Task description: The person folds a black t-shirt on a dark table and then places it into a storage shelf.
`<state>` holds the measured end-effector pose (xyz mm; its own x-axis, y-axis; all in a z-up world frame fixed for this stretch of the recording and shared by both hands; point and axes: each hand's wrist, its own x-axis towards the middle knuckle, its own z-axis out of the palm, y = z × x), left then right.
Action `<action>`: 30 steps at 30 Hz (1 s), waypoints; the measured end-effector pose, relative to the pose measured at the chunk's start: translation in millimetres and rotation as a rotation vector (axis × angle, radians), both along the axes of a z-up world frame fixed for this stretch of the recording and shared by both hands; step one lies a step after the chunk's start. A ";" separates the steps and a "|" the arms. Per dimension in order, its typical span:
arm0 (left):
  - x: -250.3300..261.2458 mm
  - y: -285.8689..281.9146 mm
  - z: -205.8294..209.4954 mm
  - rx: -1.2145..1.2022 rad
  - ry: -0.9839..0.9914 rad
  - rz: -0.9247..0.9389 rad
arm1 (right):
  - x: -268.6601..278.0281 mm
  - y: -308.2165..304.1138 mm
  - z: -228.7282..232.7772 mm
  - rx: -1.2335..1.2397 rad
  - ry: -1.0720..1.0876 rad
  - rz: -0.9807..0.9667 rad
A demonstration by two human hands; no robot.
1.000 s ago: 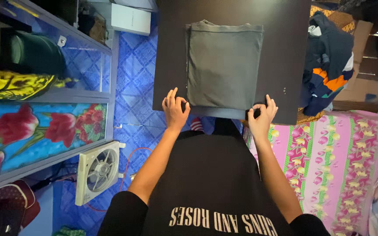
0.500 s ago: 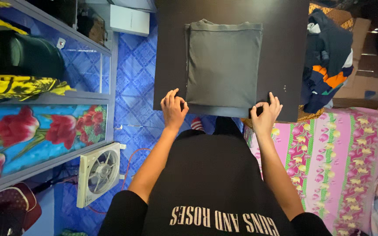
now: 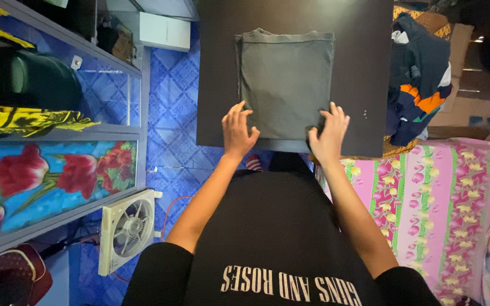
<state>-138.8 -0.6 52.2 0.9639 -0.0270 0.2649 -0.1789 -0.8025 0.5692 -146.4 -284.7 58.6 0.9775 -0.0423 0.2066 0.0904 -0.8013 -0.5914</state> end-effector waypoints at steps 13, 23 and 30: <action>27.7 -54.6 -23.5 0.120 0.085 -0.132 | 39.5 61.1 3.7 -0.226 0.014 0.384; 24.7 -49.2 -8.2 0.168 0.133 -0.115 | 37.2 42.3 4.4 -0.239 0.057 0.351; 23.0 -47.3 -5.3 0.191 0.167 -0.093 | 31.2 22.7 14.8 -0.254 0.115 0.337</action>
